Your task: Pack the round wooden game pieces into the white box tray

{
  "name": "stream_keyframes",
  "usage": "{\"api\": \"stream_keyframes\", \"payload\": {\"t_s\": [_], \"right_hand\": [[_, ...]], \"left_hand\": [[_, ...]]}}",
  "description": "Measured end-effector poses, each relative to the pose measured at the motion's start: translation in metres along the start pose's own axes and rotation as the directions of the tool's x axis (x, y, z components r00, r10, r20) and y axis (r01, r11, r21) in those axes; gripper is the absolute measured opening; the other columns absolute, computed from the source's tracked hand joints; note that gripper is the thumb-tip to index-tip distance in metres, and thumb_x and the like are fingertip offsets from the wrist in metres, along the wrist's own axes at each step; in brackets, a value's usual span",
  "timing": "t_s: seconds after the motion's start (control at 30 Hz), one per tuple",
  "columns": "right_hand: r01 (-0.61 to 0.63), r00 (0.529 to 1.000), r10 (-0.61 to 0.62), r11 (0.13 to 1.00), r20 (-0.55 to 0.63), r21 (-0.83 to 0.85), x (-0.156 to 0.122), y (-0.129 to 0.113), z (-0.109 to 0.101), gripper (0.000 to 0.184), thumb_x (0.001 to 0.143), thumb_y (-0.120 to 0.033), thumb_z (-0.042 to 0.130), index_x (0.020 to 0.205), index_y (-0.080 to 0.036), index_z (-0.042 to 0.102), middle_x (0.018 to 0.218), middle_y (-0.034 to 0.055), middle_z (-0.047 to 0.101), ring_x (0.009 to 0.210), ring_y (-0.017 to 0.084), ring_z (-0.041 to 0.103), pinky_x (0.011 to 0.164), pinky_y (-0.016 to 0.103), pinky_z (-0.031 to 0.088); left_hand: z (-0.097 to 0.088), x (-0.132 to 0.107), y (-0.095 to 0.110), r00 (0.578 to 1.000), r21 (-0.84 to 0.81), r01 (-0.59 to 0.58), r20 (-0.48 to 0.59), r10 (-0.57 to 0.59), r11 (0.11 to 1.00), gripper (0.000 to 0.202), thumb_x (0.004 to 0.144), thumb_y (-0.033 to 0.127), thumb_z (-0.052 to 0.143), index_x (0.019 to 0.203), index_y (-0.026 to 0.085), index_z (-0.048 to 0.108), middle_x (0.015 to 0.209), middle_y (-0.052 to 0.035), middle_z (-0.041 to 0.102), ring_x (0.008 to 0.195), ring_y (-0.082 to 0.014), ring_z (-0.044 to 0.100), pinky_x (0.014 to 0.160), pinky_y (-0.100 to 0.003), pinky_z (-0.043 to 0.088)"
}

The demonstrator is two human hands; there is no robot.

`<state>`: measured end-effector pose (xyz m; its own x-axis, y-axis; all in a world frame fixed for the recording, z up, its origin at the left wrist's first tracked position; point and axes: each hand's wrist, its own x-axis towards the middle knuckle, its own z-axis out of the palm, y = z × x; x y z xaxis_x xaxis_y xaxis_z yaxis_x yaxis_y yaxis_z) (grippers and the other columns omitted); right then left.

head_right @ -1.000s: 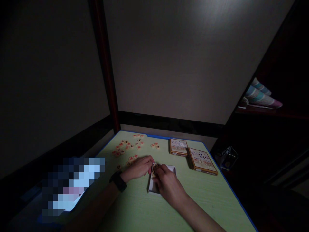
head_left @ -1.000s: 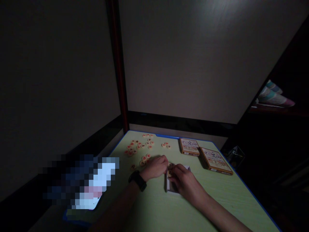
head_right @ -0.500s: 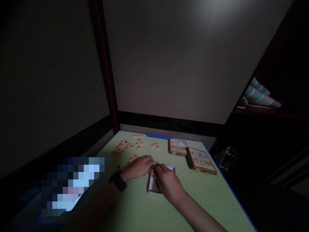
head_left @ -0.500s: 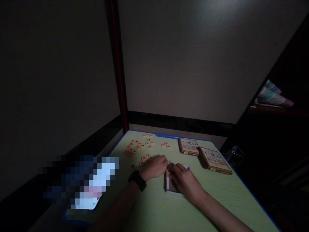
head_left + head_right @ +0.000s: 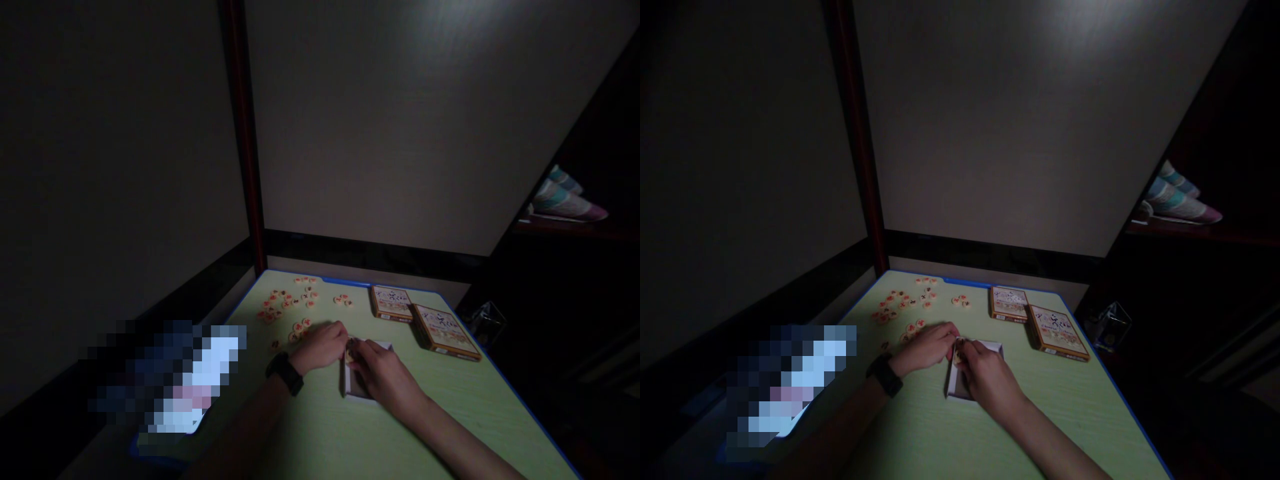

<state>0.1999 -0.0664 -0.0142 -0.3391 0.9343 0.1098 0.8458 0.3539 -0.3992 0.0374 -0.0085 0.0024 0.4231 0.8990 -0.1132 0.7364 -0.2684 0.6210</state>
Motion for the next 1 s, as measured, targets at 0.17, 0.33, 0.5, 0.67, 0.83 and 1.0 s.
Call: {"api": "stream_keyframes", "payload": {"t_s": [0.17, 0.33, 0.5, 0.67, 0.83, 1.0], "right_hand": [[0.030, 0.999, -0.029, 1.000, -0.042, 0.006, -0.001, 0.003, 0.002, 0.019, 0.090, -0.014, 0.054, 0.107, -0.017, 0.064, 0.105, 0.0103, 0.070, 0.092, 0.022, 0.067, 0.079, 0.030, 0.048], [0.103, 0.975, -0.109, 0.994, -0.191, -0.042, -0.003, 0.008, 0.001, 0.012, 0.093, -0.024, 0.053, 0.089, -0.018, 0.063, 0.086, 0.0068, 0.069, 0.077, 0.020, 0.066, 0.068, 0.028, 0.047], [0.193, 0.902, -0.182, 0.981, -0.393, -0.011, -0.003, 0.012, -0.010, 0.027, 0.097, -0.031, 0.044, 0.078, -0.019, 0.060, 0.069, 0.0030, 0.065, 0.059, 0.016, 0.061, 0.058, 0.025, 0.043], [0.118, 0.895, -0.106, 0.993, -0.433, 0.001, 0.020, 0.016, -0.033, 0.026, 0.094, -0.033, 0.048, 0.077, -0.020, 0.063, 0.066, 0.0026, 0.067, 0.059, 0.017, 0.063, 0.058, 0.025, 0.041], [0.058, 0.965, -0.074, 0.996, -0.253, -0.072, 0.085, 0.007, -0.047, 0.017, 0.088, -0.020, 0.053, 0.087, -0.017, 0.070, 0.080, 0.0056, 0.075, 0.071, 0.018, 0.068, 0.063, 0.024, 0.043], [0.121, 0.992, -0.105, 0.960, 0.076, -0.253, 0.166, -0.020, -0.036, 0.029, 0.083, -0.012, 0.057, 0.108, -0.016, 0.072, 0.102, 0.0091, 0.076, 0.093, 0.019, 0.070, 0.076, 0.021, 0.045]], "left_hand": [[0.000, 0.000, 0.000, 1.000, -0.015, 0.024, 0.010, -0.024, 1.000, 0.026, 0.090, 0.020, 0.035, 0.091, 0.022, 0.061, 0.077, -0.0005, 0.069, 0.078, -0.0154, 0.064, 0.067, -0.023, 0.047], [0.002, 0.000, -0.003, 0.999, 0.040, -0.002, -0.038, 0.004, 0.999, 0.027, 0.092, 0.019, 0.035, 0.098, 0.021, 0.062, 0.083, -0.0019, 0.071, 0.080, -0.0154, 0.066, 0.071, -0.023, 0.047], [0.005, -0.001, -0.004, 0.985, 0.263, -0.024, -0.159, 0.068, 0.965, 0.022, 0.093, 0.024, 0.041, 0.106, 0.021, 0.059, 0.093, -0.0073, 0.073, 0.090, -0.0216, 0.069, 0.079, -0.030, 0.049], [0.007, -0.009, 0.007, 0.972, 0.433, -0.012, -0.205, 0.111, 0.901, 0.024, 0.095, 0.027, 0.038, 0.108, 0.019, 0.056, 0.090, -0.0113, 0.073, 0.083, -0.0270, 0.072, 0.075, -0.036, 0.052], [0.013, -0.014, 0.015, 0.953, 0.482, -0.031, -0.250, 0.171, 0.876, 0.030, 0.097, 0.029, 0.035, 0.114, 0.014, 0.055, 0.085, -0.0139, 0.073, 0.083, -0.0300, 0.072, 0.075, -0.040, 0.053], [0.015, -0.012, 0.012, 0.948, 0.463, -0.031, -0.267, 0.173, 0.886, 0.032, 0.099, 0.030, 0.033, 0.116, 0.014, 0.054, 0.085, -0.0136, 0.073, 0.082, -0.0280, 0.072, 0.075, -0.038, 0.054]]}}
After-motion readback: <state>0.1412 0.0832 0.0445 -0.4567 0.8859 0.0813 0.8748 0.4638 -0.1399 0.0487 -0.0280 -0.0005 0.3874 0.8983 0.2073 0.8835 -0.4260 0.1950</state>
